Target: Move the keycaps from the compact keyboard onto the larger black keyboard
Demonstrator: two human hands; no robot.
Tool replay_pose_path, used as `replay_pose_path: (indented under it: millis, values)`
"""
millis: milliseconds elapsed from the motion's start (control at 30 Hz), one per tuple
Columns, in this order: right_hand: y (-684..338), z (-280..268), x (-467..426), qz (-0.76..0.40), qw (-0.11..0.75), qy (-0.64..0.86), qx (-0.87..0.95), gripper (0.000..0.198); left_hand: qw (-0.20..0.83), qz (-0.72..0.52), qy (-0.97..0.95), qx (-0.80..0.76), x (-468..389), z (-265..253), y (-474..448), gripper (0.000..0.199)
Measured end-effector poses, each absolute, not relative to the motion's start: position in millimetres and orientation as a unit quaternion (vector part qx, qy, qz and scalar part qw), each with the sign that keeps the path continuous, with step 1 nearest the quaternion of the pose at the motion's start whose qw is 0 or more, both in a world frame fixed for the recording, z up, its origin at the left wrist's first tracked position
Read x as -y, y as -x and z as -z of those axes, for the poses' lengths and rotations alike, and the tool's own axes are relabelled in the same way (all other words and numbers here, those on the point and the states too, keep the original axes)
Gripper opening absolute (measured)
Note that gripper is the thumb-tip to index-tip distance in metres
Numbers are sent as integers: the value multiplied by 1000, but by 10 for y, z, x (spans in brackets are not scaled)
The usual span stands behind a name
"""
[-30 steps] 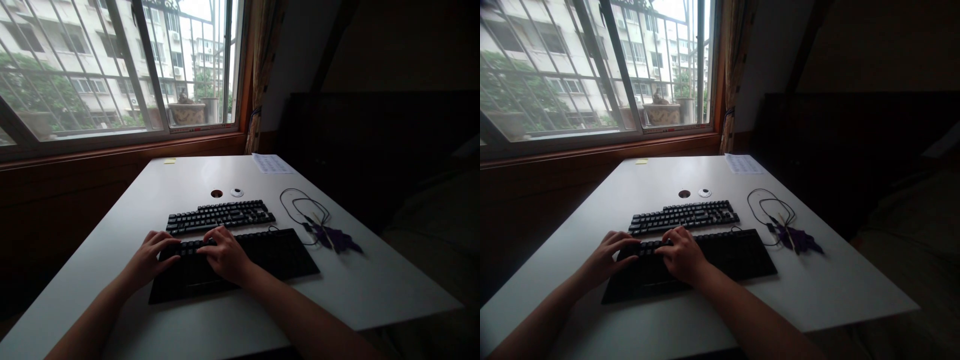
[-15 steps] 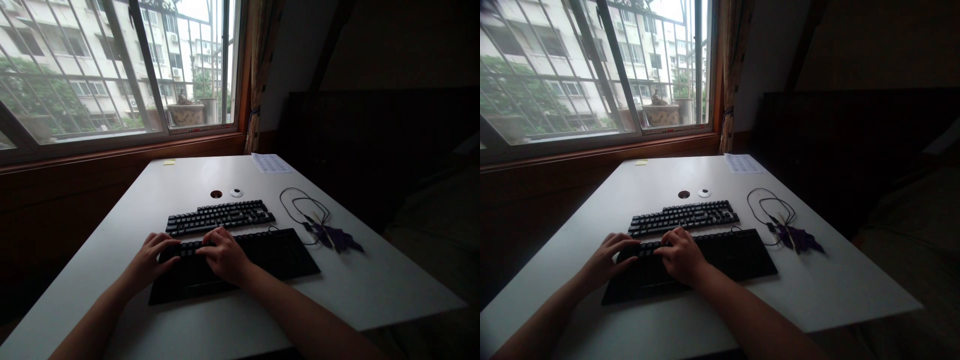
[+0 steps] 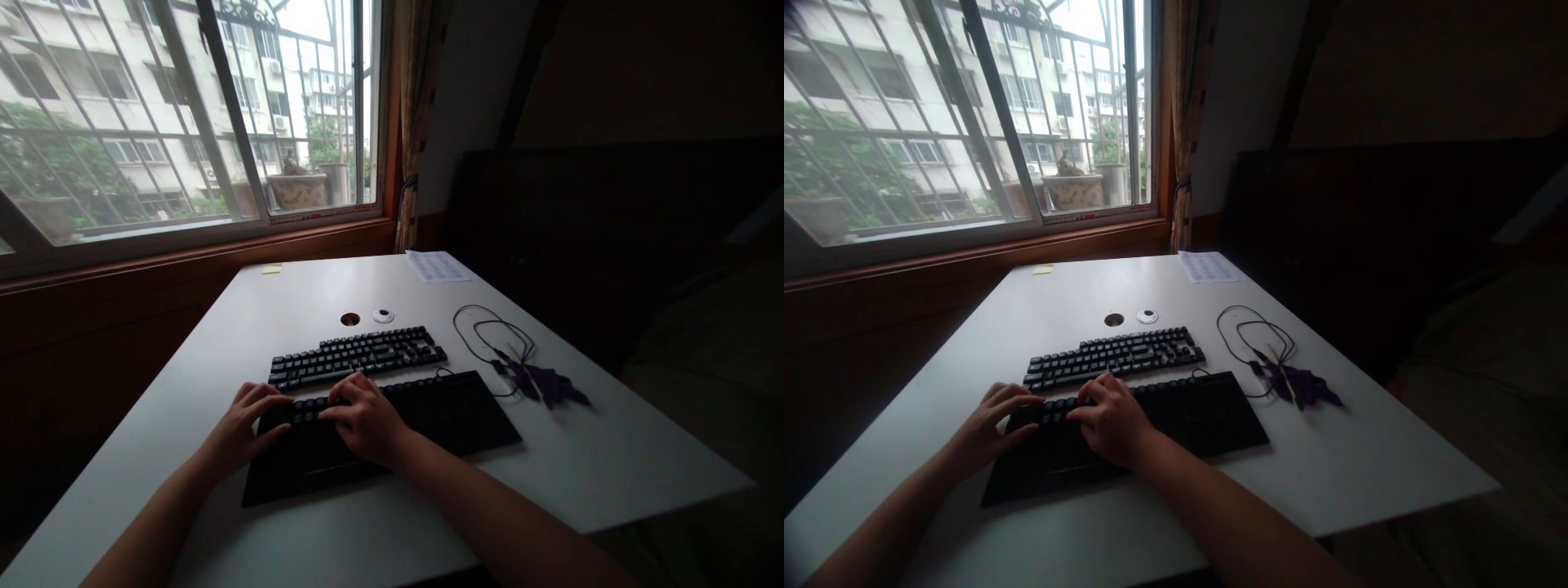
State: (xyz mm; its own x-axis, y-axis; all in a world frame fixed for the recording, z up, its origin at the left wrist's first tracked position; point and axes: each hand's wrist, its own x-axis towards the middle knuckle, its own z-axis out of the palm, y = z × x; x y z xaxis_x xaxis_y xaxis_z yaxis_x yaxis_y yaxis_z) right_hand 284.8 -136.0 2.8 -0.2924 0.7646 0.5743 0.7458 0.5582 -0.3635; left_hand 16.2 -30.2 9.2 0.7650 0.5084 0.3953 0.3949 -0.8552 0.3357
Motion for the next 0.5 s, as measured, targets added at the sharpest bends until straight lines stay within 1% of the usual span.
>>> replay_pose_path:
  millis: [167,500]
  values:
    - [-2847,-29,1362,-9,368,466,804,30,135,-236,-938,-215,251,-125,-128,33]
    - [-2837,-43,1386,-12,361,475,802,33,148,-254,-930,-218,248,-94,-98,33]
